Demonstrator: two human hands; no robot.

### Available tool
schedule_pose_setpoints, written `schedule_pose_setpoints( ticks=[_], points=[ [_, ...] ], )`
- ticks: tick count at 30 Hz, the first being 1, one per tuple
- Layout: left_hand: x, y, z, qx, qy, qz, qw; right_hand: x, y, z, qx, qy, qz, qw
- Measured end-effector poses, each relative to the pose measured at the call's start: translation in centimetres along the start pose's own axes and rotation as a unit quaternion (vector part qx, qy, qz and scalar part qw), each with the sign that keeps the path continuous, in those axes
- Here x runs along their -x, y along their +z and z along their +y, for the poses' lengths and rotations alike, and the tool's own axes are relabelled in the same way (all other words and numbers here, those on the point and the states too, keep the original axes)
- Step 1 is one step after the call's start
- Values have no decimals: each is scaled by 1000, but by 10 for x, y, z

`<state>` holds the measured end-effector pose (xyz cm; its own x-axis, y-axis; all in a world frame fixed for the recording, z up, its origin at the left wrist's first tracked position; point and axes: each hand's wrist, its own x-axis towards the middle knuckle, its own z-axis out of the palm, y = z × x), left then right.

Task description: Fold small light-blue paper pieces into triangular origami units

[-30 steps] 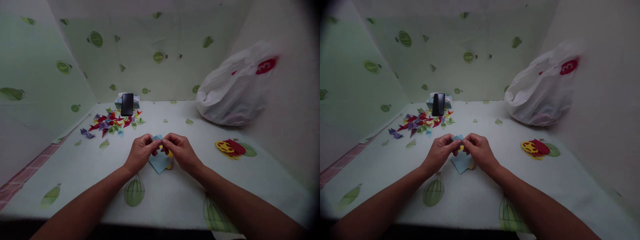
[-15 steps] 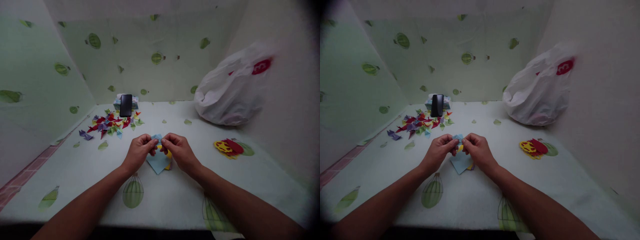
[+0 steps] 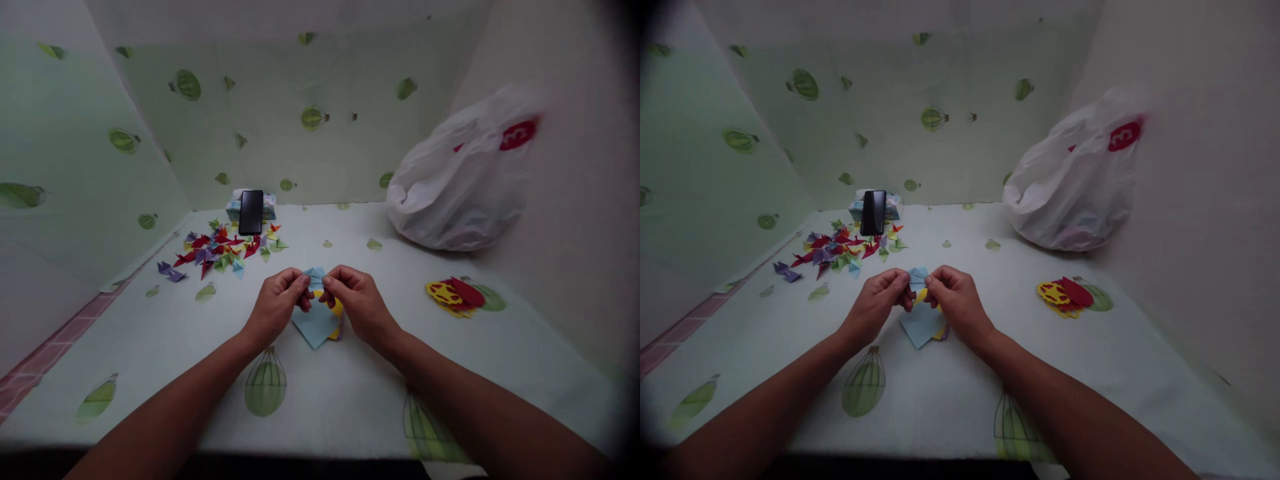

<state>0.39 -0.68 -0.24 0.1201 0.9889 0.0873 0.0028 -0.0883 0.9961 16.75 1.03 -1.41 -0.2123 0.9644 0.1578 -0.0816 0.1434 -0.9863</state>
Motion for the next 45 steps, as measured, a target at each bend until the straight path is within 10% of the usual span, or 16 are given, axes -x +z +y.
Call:
schedule_pose_setpoints(
  ticks=[16,45],
  points=[
    [-3,-6,-2,-100,28,-1,995,1,-1,1,24,14,-71,997],
    [-6,-7,-1,12,-63,-76,995,-2,-5,-1,50,8,-34,998]
  ],
)
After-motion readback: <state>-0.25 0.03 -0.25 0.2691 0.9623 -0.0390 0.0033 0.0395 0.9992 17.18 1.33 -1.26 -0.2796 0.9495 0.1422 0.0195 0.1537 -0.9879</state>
